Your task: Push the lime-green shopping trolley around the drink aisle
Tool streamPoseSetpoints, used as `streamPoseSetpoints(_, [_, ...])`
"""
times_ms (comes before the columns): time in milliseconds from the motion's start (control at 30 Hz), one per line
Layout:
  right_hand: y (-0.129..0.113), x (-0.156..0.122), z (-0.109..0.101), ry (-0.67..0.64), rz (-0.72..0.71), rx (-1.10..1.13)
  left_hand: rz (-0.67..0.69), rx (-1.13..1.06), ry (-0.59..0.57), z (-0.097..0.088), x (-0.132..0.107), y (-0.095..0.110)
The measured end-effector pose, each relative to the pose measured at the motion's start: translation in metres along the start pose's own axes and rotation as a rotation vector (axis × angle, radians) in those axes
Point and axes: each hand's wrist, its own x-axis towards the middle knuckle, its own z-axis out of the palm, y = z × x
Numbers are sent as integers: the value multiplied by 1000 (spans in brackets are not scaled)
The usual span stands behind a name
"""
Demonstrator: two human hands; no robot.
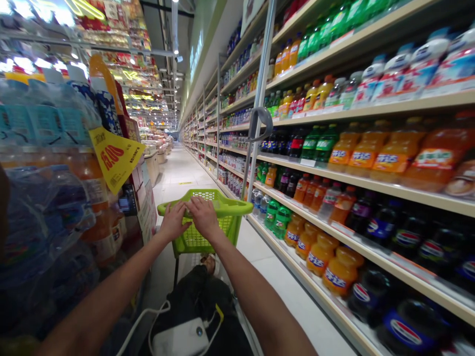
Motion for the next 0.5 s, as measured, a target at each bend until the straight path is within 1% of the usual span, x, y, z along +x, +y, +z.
streamPoseSetpoints(100, [7, -8, 7, 43, -27, -57, -5, -17, 2, 0, 0, -3])
streamPoseSetpoints(167, [14, -14, 7, 82, 1, -74, -3, -28, 1, -1, 0, -4])
streamPoseSetpoints(267, [31, -24, 3, 140, 108, -92, -2, -41, -1, -4, 1, -3])
streamPoseSetpoints(367, [54, -37, -2, 208, 231, -109, -7, -44, 12, -6, -1, -3])
streamPoseSetpoints(433, [67, -44, -4, 253, 304, -118, -9, -47, 21, -4, -3, -4])
streamPoseSetpoints(500, [74, -47, -3, 275, 338, -116, -15, -57, 24, -1, -3, -6])
